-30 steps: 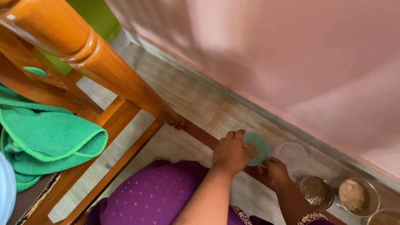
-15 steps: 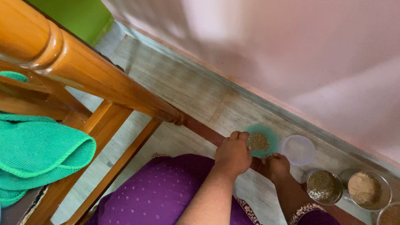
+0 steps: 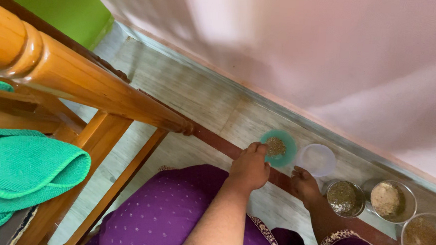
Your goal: The person places a metal blender jar on a white blender base, adds seeds from a small container using a spoon, secures the lid, and operates the blender. After blending, the person removes the jar, pours the ground contents into a small bowl, and then adds more seeds from another container into the jar.
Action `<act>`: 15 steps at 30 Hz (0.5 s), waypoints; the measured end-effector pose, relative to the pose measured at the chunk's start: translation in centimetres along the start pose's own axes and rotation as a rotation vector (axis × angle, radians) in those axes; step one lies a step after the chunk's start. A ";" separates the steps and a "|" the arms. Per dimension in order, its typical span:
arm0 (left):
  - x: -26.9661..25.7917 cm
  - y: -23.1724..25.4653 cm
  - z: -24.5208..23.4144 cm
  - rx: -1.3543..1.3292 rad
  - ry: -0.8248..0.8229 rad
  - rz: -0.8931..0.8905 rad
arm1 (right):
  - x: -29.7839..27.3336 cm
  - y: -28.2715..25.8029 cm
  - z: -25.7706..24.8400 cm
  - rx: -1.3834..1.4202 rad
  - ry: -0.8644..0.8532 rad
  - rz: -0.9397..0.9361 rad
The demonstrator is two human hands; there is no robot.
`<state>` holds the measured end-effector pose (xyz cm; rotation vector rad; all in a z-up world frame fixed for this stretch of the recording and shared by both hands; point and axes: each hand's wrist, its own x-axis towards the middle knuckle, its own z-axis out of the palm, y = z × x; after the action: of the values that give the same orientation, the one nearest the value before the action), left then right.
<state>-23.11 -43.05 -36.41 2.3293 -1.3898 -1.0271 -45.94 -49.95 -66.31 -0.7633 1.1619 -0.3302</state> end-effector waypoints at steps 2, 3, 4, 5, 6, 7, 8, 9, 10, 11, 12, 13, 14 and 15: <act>-0.1 -0.1 0.1 0.010 -0.013 -0.016 | -0.7 0.3 -0.7 -0.014 0.082 0.174; -0.1 -0.2 0.0 0.015 -0.020 -0.024 | -1.1 0.4 -1.2 -0.067 0.087 0.223; 0.0 -0.3 0.0 0.023 -0.020 -0.025 | -1.7 0.6 -1.8 -0.120 0.091 0.272; 0.2 -0.3 -0.1 0.032 -0.023 -0.025 | -2.5 0.8 -2.6 -0.171 0.096 0.323; 0.2 -0.4 -0.1 0.040 -0.025 -0.024 | -3.6 1.1 -3.5 -0.244 0.138 0.262; 0.2 -0.4 0.0 0.048 -0.036 -0.030 | -4.8 1.3 -4.5 -0.317 0.183 0.201; 0.1 -0.4 0.0 0.056 -0.046 -0.035 | -5.6 1.4 -5.2 -0.392 0.228 0.140; 0.1 -0.4 0.0 0.067 -0.053 -0.043 | -6.4 1.3 -6.0 -0.464 0.369 0.160; 0.1 -0.4 -0.1 0.068 -0.056 -0.039 | -7.2 1.2 -6.8 -0.536 0.510 0.178; 0.1 -0.3 -0.1 0.068 -0.057 -0.036 | -7.6 1.0 -7.3 -0.423 0.639 0.149; 0.1 -0.2 -0.1 0.068 -0.057 -0.033 | -8.1 0.7 -8.1 -0.309 0.765 0.117; 0.0 -0.1 -0.1 0.071 -0.067 -0.039 | -8.4 0.6 -8.5 -0.193 0.889 0.084; 0.0 -0.1 -0.2 0.074 -0.077 -0.045 | -8.4 0.5 -9.0 -0.102 0.899 0.202; -0.1 0.0 -0.2 0.076 -0.089 -0.052 | -8.6 0.5 -9.6 -0.050 0.904 0.280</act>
<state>-23.04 -42.96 -36.20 2.4127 -1.4318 -1.1245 -58.04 -47.93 -62.45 -0.4739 2.1087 -0.4252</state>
